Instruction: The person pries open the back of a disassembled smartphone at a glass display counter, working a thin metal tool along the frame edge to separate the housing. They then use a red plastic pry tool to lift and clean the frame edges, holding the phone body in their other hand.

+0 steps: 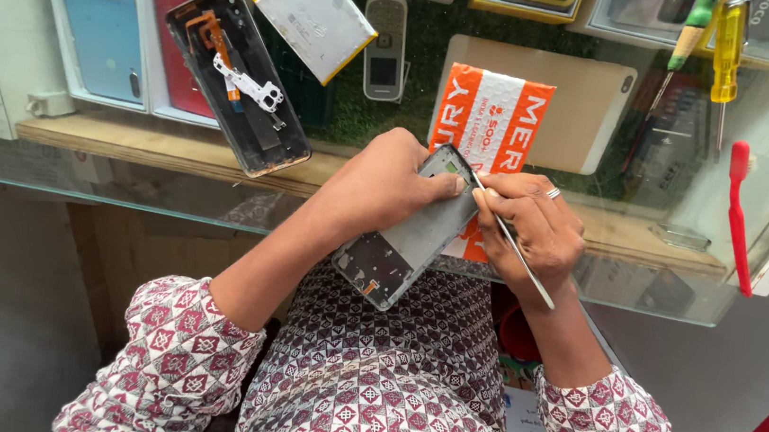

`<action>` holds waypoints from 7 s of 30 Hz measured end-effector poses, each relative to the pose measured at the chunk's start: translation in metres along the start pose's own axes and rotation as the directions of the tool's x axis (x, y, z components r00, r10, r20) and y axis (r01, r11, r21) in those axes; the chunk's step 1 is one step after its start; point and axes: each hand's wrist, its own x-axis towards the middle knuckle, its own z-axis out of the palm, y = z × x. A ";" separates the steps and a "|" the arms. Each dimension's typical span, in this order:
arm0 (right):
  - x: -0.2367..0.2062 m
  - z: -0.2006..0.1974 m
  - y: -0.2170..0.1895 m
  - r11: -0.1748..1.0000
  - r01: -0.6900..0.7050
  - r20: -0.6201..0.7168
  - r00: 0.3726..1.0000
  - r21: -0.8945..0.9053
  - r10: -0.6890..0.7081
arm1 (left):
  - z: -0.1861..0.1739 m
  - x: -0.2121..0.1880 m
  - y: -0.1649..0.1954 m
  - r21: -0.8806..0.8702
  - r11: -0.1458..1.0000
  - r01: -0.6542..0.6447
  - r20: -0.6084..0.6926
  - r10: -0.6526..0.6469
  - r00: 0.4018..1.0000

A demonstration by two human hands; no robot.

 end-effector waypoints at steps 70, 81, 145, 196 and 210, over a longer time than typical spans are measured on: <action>0.035 -0.004 -0.004 0.999 -0.040 -0.037 0.999 -0.006 0.040 | -0.019 0.014 0.023 0.027 0.999 -0.037 0.019 0.036 0.999; 0.048 -0.009 0.003 0.998 -0.055 -0.011 0.998 0.015 0.055 | -0.024 0.017 0.037 0.025 1.000 0.000 0.028 -0.001 1.000; 0.092 -0.003 0.002 0.998 -0.049 -0.067 0.996 0.031 0.051 | -0.044 0.032 0.049 0.019 0.994 -0.105 0.002 0.105 0.994; 0.097 0.001 -0.010 0.998 -0.060 -0.083 0.995 -0.035 0.057 | -0.050 0.032 0.046 0.011 0.988 -0.153 0.008 0.153 0.988; 0.099 -0.004 -0.009 0.997 -0.066 -0.071 0.995 -0.028 0.064 | -0.054 0.030 0.055 0.052 0.995 -0.082 0.024 0.081 0.996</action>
